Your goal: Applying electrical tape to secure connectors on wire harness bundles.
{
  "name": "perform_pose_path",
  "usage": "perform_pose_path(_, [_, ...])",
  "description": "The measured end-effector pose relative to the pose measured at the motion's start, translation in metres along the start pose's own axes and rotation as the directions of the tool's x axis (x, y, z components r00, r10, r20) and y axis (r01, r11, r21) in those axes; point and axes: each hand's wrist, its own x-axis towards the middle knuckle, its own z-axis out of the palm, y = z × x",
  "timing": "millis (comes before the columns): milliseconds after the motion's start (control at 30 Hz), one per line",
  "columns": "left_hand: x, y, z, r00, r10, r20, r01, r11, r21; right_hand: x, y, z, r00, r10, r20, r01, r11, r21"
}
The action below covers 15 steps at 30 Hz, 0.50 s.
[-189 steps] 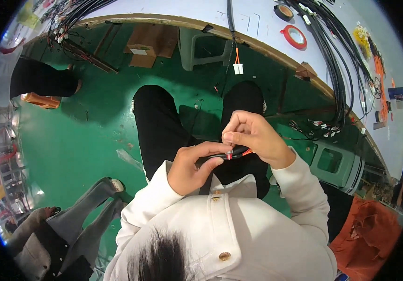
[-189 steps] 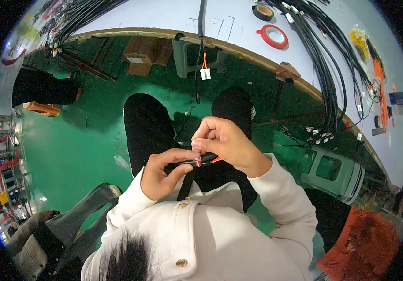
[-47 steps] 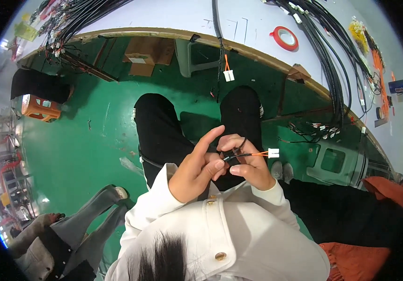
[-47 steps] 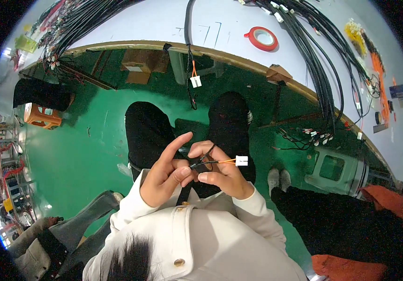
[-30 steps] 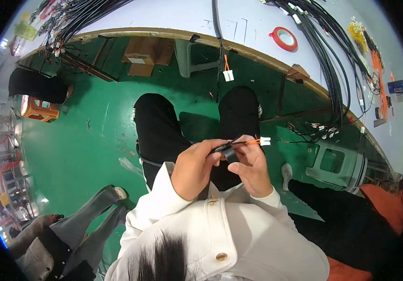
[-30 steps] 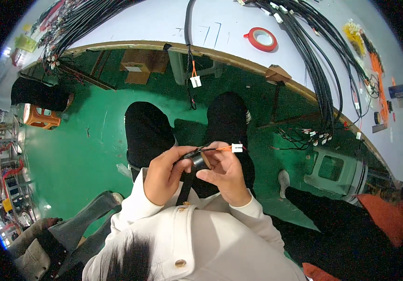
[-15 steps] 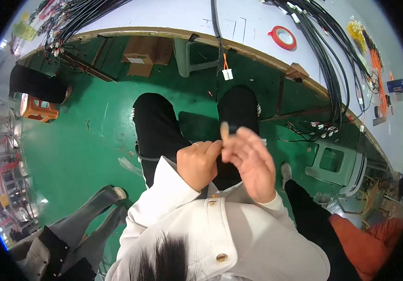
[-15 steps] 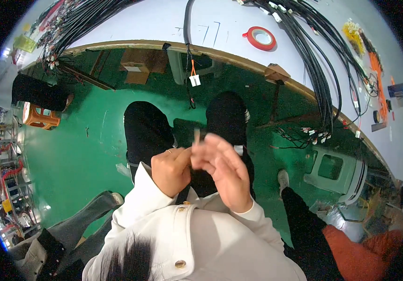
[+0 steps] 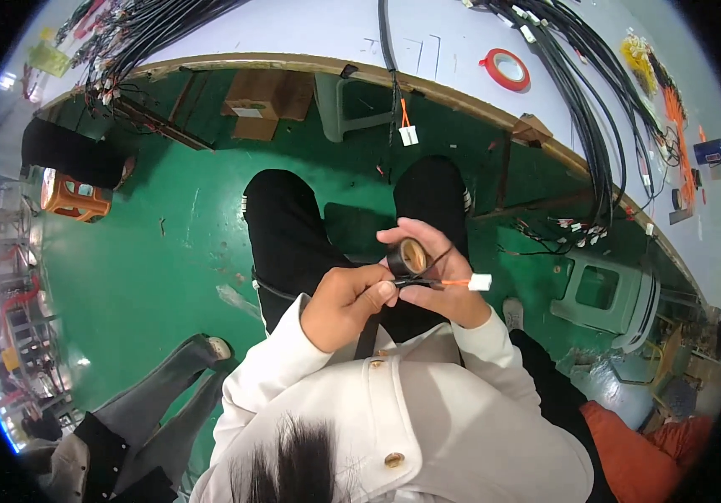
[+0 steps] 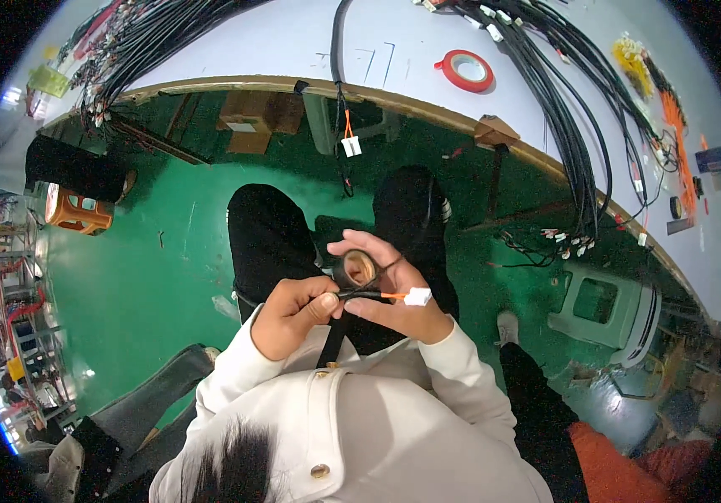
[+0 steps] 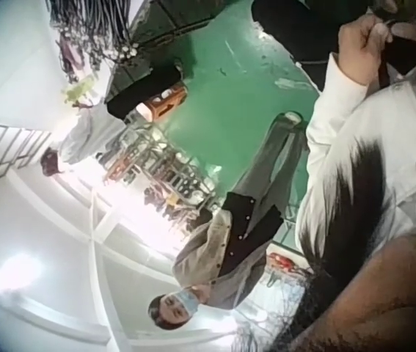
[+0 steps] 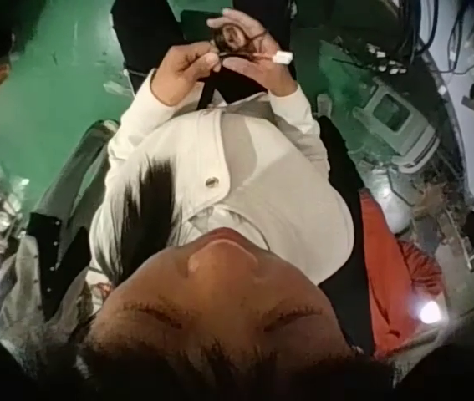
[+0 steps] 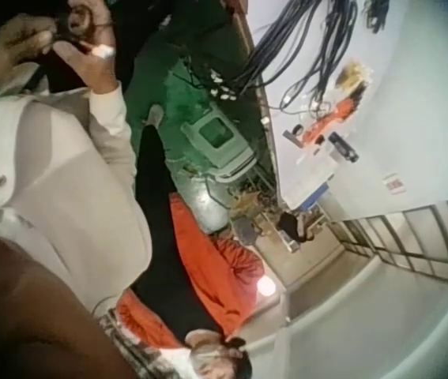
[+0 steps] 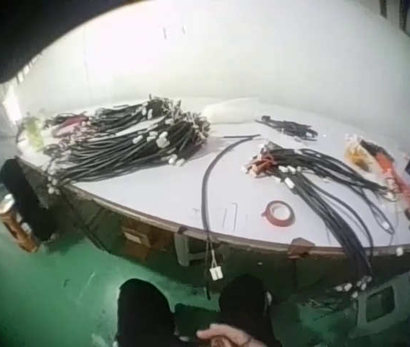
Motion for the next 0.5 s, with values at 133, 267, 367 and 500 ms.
perform_pose_path(133, [-0.002, 0.006, -0.001, 0.999, -0.049, -0.006, 0.049, 0.998, -0.028, 0.005, -0.007, -0.01, 0.972, 0.143, 0.187, -0.126, 0.987, -0.102])
perform_pose_path(267, [0.002, 0.009, 0.012, 0.905, 0.346, -0.245, -0.22, 0.878, 0.425, -0.019, 0.018, -0.005, 0.984, 0.178, -0.014, -0.178, 0.975, -0.134])
perform_pose_path(367, [0.008, 0.005, 0.013, 0.868, 0.423, -0.261, -0.203, 0.781, 0.591, -0.027, 0.003, 0.021, 0.945, 0.27, -0.184, -0.274, 0.962, 0.0])
perform_pose_path(500, [0.014, 0.0, 0.013, 0.785, 0.59, -0.19, -0.256, 0.588, 0.767, -0.022, -0.024, 0.023, 0.906, 0.407, -0.113, -0.404, 0.913, 0.052])
